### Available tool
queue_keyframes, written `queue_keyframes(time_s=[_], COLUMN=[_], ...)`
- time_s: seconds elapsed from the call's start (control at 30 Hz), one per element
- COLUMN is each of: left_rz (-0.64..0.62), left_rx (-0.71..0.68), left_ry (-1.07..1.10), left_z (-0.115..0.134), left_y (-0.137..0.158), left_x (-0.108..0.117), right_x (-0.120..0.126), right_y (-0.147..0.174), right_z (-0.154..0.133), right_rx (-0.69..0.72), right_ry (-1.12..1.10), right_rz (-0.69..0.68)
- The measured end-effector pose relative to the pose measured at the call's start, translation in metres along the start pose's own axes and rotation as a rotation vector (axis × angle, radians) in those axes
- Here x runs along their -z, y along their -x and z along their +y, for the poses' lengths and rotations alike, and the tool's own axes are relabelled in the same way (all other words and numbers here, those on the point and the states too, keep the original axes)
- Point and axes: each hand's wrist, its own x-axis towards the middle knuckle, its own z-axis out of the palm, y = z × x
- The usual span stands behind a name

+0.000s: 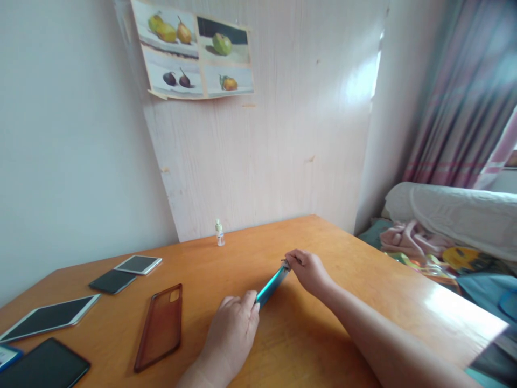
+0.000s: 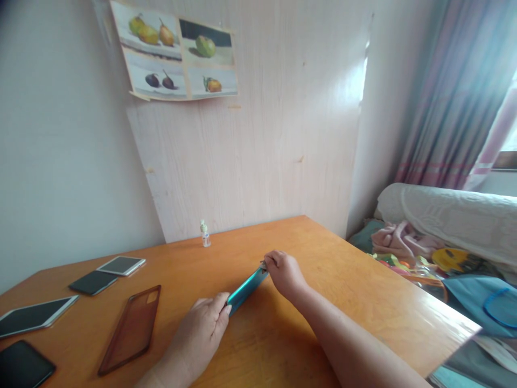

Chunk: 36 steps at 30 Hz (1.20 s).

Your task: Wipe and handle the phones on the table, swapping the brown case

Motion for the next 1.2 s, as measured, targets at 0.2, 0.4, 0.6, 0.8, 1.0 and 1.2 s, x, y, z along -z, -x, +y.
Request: queue_keyframes(time_s=[0.2,0.4,0.6,0.8,1.0,1.2], left_rz=[0.01,0.005,0.006,0.023,-0.02,0.003], left_rx=[0.018,0.015,0.007,-0.003,0.013,0.016], left_ry=[0.035,0.01,0.0,0.055,0.008,0.017], left_z=[0.0,0.001,0.001,0.0,0.002,0.001], left_y=[0.0,0.0,0.0,0.001,0.0,0.001], left_x=[0.002,0.003,0.002,0.002,0.005,0.003], right_x=[-0.022,-0.012,-0.009,-0.027,-0.008,-0.009], right_y=[0.036,0.016,0.01,0.044,0.008,0.009], right_z=[-0.045,-0.023,-0.012,-0.058,-0.012,-0.008], right_rx=[0.29,0.139,0.047,0.322,0.036,0.017], right_ry=[-0.061,-0.07,-0.067,-0.088,-0.07,-0.073], right_rz=[-0.205,-0.118,-0.04,-0.271,-0.077,-0.034])
